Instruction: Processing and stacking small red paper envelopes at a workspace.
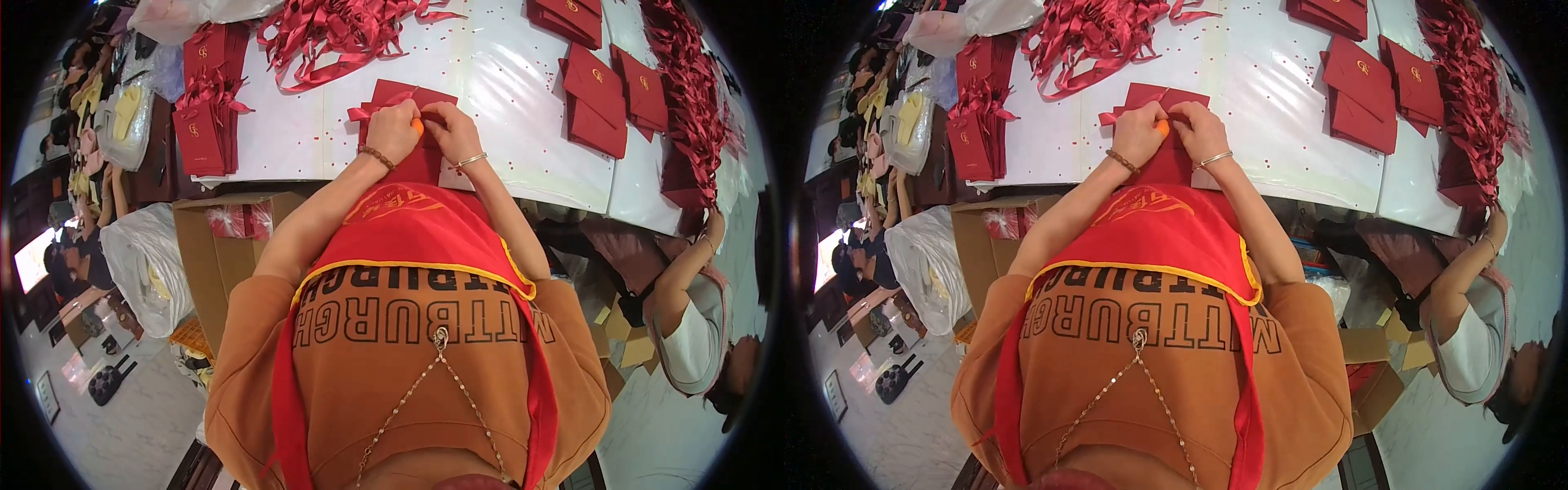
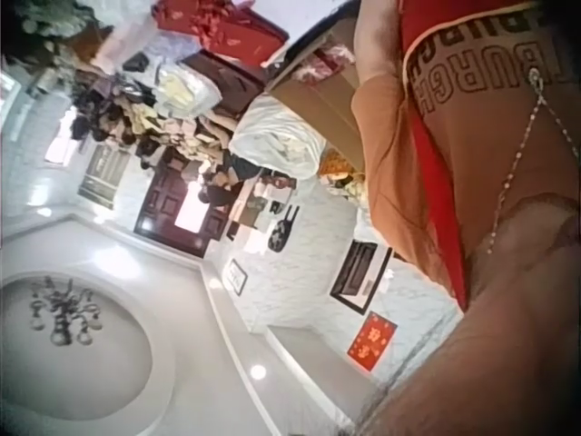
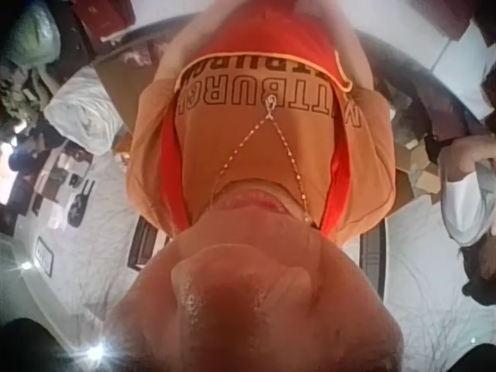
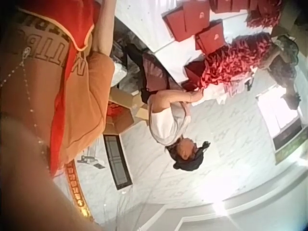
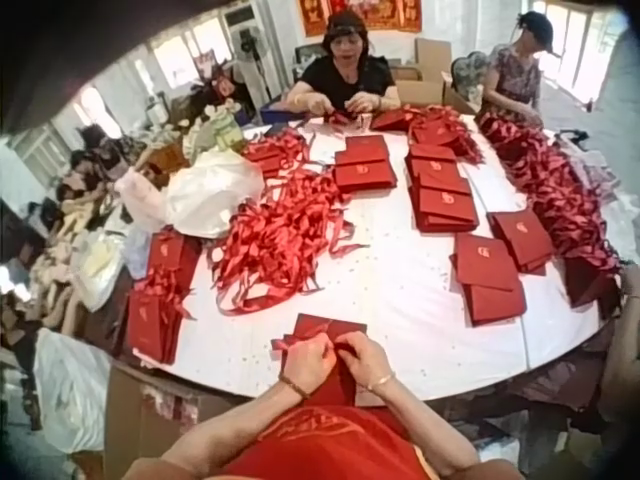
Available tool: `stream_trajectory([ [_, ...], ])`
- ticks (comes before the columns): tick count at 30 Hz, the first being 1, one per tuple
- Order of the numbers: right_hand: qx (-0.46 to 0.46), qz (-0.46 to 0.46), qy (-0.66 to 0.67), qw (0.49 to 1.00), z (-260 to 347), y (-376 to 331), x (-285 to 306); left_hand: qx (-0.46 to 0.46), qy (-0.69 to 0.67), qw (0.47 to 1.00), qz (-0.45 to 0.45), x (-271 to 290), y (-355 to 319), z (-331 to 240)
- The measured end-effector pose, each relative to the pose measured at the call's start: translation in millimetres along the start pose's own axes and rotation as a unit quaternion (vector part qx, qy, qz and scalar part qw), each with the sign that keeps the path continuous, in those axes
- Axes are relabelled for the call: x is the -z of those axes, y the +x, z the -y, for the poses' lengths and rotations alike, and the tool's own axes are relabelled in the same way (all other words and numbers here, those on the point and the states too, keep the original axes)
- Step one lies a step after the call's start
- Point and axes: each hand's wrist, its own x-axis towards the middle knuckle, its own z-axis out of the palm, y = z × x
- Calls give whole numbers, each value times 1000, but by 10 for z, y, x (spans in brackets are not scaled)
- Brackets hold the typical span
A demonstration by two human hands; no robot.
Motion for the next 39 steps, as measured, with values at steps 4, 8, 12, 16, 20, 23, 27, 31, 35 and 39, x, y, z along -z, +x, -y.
stream_trajectory([
  [4, -25, -10, 72, 997, -107, 7, -32, 34, -43, 998, 17, 17, 18, -15],
  [8, -45, 13, 82, 996, -71, 4, -13, 116, -159, 980, 35, 24, -15, -10],
  [12, 13, -8, 88, 996, -58, -13, -57, 186, -306, 934, 0, -20, -58, 6],
  [16, 28, -9, 103, 994, -82, -60, -21, 263, -421, 866, 61, 37, -32, -13],
  [20, -66, -6, 70, 995, -40, -118, 39, 62, -111, 986, 110, 194, 9, -89],
  [23, -26, -21, 40, 999, -62, -134, 34, 35, -19, 993, 113, 490, 192, -138],
  [27, -16, 13, 24, 999, 60, -125, 16, -57, 46, 974, 215, 577, 509, 168],
  [31, -4, 2, 17, 1000, 145, -120, 42, -66, 36, 941, 329, 520, 608, 238],
  [35, -32, -15, 6, 999, 247, -114, 43, -36, -84, 903, 420, 552, 719, 302],
  [39, -46, -25, -24, 998, 328, -103, 35, 61, -90, 841, 529, 670, 870, 74],
])
